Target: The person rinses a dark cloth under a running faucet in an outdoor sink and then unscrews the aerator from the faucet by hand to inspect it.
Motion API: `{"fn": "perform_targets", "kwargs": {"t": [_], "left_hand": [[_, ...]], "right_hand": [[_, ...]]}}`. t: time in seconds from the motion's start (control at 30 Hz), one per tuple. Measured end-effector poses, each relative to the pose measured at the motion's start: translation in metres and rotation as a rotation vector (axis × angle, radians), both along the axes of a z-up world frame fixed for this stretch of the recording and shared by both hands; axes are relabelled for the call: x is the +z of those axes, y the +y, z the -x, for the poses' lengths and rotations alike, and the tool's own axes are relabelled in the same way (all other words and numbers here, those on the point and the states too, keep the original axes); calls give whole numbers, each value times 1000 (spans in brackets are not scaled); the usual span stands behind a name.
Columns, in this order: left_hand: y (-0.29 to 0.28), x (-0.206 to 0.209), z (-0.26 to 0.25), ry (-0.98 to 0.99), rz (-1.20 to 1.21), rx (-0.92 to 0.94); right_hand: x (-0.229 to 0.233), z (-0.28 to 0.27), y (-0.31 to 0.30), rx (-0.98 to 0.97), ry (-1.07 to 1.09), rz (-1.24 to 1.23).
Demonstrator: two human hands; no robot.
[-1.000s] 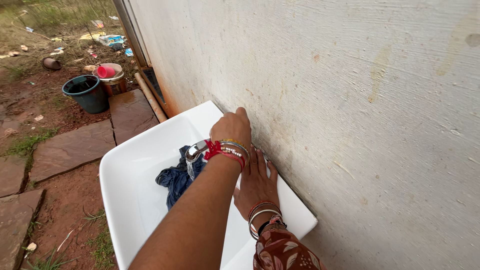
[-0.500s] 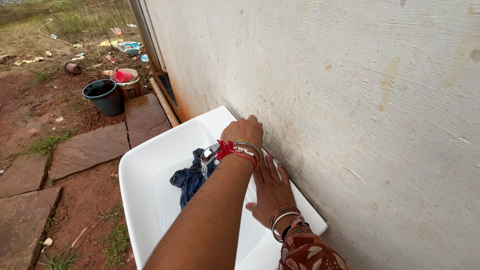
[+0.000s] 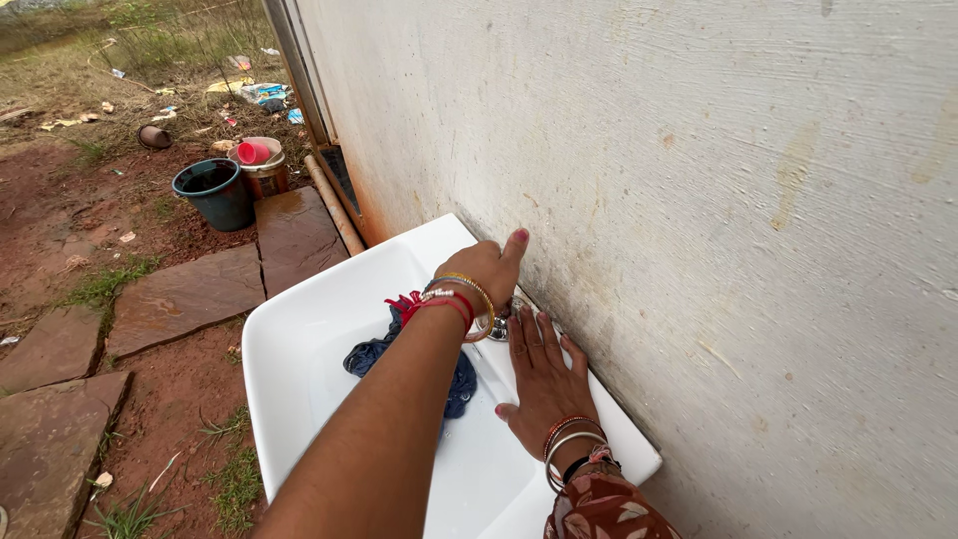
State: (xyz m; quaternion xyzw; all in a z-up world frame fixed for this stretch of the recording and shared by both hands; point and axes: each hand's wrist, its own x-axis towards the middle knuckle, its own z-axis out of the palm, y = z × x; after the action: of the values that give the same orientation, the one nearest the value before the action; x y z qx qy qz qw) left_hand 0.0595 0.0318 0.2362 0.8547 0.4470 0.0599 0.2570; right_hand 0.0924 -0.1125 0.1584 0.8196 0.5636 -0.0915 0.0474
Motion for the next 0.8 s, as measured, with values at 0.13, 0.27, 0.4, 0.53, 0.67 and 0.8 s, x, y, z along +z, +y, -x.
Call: {"fn": "perform_targets", "kwargs": {"t": [0.13, 0.27, 0.4, 0.53, 0.67, 0.8], "left_hand": [[-16, -18, 40, -14, -258, -122], [-39, -33, 77, -43, -680, -250], [-48, -42, 80, 228, -1126, -167], [-25, -30, 46, 296, -634, -57], [0, -14, 28, 356, -346, -84], [29, -12, 27, 350, 96, -167]], "right_hand": [[-2, -1, -1, -1, 12, -30], [0, 4, -3, -23, 14, -55], [6, 7, -3, -48, 36, -35], [4, 8, -1, -48, 10, -38], [2, 6, 1, -55, 17, -37], [4, 5, 1, -53, 38, -34]]}}
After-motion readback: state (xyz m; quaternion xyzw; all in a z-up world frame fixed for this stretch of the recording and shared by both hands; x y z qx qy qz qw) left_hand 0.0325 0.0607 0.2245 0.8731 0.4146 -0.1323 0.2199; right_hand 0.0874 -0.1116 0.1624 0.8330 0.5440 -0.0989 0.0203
